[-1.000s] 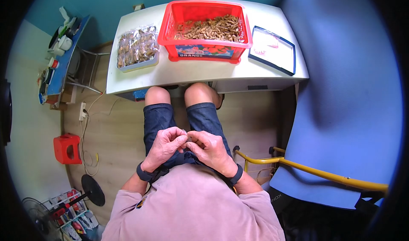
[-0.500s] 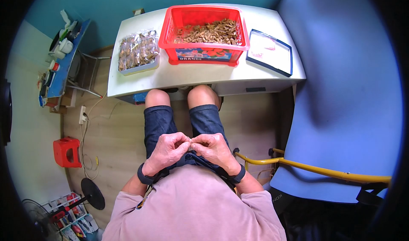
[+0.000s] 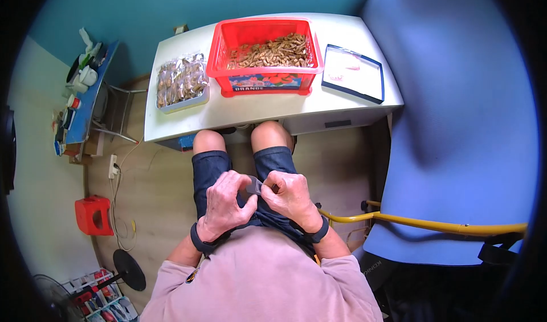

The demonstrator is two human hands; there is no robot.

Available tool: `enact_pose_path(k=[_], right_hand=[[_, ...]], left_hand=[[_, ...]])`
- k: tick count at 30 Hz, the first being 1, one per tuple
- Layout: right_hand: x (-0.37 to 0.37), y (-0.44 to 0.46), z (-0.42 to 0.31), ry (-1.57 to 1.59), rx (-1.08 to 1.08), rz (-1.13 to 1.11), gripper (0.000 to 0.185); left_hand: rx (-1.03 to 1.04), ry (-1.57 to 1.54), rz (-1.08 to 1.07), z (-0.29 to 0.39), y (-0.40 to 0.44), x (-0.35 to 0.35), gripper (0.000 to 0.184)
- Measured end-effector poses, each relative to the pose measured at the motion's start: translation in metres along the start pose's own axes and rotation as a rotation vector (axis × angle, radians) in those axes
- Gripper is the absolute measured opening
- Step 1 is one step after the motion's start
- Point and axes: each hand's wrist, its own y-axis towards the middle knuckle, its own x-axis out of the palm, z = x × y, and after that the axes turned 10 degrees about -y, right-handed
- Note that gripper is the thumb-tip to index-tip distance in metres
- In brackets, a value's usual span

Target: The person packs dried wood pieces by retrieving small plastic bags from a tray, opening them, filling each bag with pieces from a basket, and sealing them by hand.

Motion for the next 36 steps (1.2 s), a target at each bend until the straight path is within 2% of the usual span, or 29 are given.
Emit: enact_pose_path(k=[1,2,4,5,12,18,20,29,36], right_hand=[[-0.004,0.003,-0.001,0.011,0.031,-0.016,0.015],[-0.006,0.006,-0.002,0.008,0.029,-0.007,0.015],[-0.009,0.012,-0.004,0.054,0.026,-0.026,0.015],[-0.010,0.014,-0.005,0.052,0.022,-0.021,0.015],[-0.014,0.032,-0.011,0.040,-0.074,-0.047,0.010],[-0.021,0.047,-0.006,0.326,0.118,-0.202,0.013],[-0.026,0.053,-0.004,0.414,0.200,-0.283,0.014],[-0.021,0.078,0.018,0.482,0.265,-0.277,0.014],[-0.025,0.117,0.041,0.409,0.286,-0.282,0.016]], left_hand=[[0.016,-0.023,-0.022,-0.004,-0.001,0.000,0.050],[0.026,-0.022,-0.022,-0.002,0.003,0.000,0.050],[0.145,0.080,0.009,0.002,0.009,0.001,0.069],[0.127,0.054,-0.001,-0.003,0.007,0.005,0.076],[0.207,-0.007,0.106,-0.022,0.018,0.016,0.059],[0.244,-0.063,0.080,-0.023,0.035,0.008,0.047],[0.260,-0.061,0.064,-0.021,0.044,0.004,0.046],[0.303,-0.150,0.000,-0.048,0.083,0.015,0.044],[0.312,-0.234,-0.027,-0.079,0.127,0.021,0.041]])
